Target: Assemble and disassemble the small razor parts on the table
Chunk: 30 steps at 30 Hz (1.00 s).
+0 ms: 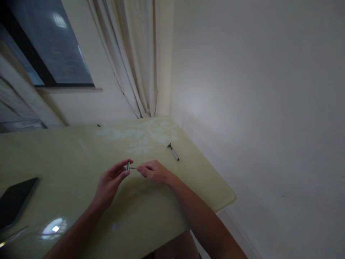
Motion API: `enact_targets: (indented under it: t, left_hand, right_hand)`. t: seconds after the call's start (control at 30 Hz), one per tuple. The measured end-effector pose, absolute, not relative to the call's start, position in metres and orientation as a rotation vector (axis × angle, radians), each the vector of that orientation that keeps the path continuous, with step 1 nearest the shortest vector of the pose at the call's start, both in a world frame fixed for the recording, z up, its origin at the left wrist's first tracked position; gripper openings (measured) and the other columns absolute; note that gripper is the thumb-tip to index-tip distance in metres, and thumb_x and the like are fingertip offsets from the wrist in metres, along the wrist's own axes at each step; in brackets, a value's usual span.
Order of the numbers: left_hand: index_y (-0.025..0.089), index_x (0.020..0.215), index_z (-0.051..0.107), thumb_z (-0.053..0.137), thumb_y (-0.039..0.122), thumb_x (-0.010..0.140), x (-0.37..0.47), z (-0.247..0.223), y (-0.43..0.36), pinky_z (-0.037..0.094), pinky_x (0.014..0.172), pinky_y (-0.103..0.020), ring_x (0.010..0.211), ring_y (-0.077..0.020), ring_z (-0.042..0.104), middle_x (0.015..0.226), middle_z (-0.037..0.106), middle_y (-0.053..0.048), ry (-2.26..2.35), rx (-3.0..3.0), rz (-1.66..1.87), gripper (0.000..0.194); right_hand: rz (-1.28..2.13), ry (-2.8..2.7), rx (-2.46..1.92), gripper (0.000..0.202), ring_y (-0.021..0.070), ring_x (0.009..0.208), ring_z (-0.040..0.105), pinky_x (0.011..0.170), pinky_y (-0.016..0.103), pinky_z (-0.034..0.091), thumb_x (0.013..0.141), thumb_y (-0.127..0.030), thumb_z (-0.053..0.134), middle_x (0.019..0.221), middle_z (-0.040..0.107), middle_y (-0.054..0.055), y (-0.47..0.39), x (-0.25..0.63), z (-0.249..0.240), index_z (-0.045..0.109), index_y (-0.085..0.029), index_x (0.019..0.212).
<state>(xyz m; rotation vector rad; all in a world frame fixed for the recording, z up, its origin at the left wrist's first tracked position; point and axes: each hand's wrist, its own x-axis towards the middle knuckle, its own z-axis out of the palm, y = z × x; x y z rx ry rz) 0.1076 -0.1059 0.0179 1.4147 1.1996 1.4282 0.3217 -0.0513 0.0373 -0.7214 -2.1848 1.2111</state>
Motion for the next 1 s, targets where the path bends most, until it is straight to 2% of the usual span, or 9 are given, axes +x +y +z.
enact_targets:
  t: [0.13, 0.3, 0.47, 0.63, 0.87, 1.0]
  left_hand:
    - [0.022, 0.123, 0.075, 0.081, 0.039, 0.080, 0.1071, 0.0173, -0.1054, 0.041, 0.065, -0.023, 0.067, -0.0117, 0.047, 0.072, 0.054, 0.004, 1.190, 1.406, 1.439, 0.046]
    - [0.023, 0.120, 0.076, 0.081, 0.040, 0.079, 0.1070, 0.0178, -0.1061, 0.042, 0.065, -0.022, 0.067, -0.0112, 0.047, 0.073, 0.057, 0.003, 1.199, 1.384, 1.452, 0.045]
    - [0.023, 0.121, 0.076, 0.082, 0.040, 0.079, 0.1071, 0.0162, -0.1045, 0.044, 0.066, -0.023, 0.069, -0.0118, 0.049, 0.076, 0.060, 0.002, 1.179, 1.362, 1.437, 0.045]
    - [0.023, 0.121, 0.076, 0.082, 0.040, 0.079, 0.1085, 0.0182, -0.1067, 0.043, 0.066, -0.022, 0.069, -0.0115, 0.049, 0.074, 0.059, 0.003, 1.157, 1.370, 1.405, 0.045]
    - [0.025, 0.121, 0.077, 0.083, 0.041, 0.079, 0.1081, 0.0170, -0.1072, 0.047, 0.071, -0.023, 0.076, -0.0126, 0.054, 0.093, 0.071, -0.002, 1.155, 1.301, 1.425, 0.045]
    - [0.024, 0.119, 0.078, 0.084, 0.041, 0.076, 0.1093, 0.0170, -0.1072, 0.049, 0.073, -0.025, 0.078, -0.0138, 0.056, 0.094, 0.072, -0.003, 1.133, 1.282, 1.410, 0.046]
  right_hand:
    - [1.234, -2.202, -0.644, 0.056, 0.0121, 0.063, 0.046, 0.064, 0.026, 0.033, 0.105, -0.058, 0.041, 0.066, 0.050, -0.002, -0.0515, 0.3206, 0.0374, 0.058, -0.017, 0.072]
    - [1.216, -2.185, -0.705, 0.055, 0.0120, 0.061, 0.044, 0.062, 0.025, 0.032, 0.104, -0.057, 0.043, 0.063, 0.047, -0.003, -0.0513, 0.3213, 0.0391, 0.061, -0.016, 0.072]
    - [1.214, -2.244, -0.696, 0.051, 0.0120, 0.062, 0.047, 0.063, 0.025, 0.034, 0.103, -0.053, 0.045, 0.064, 0.051, -0.003, -0.0520, 0.3216, 0.0409, 0.062, -0.016, 0.072]
    - [1.169, -2.165, -0.728, 0.053, 0.0114, 0.059, 0.043, 0.059, 0.025, 0.030, 0.103, -0.055, 0.046, 0.061, 0.046, -0.004, -0.0523, 0.3223, 0.0431, 0.062, -0.016, 0.070]
    - [1.094, -2.176, -0.818, 0.052, 0.0108, 0.057, 0.043, 0.058, 0.025, 0.030, 0.102, -0.053, 0.048, 0.059, 0.046, -0.004, -0.0520, 0.3227, 0.0436, 0.061, -0.017, 0.068]
    - [1.106, -2.152, -0.792, 0.053, 0.0109, 0.058, 0.043, 0.059, 0.025, 0.030, 0.103, -0.054, 0.045, 0.060, 0.045, -0.004, -0.0517, 0.3223, 0.0432, 0.059, -0.017, 0.068]
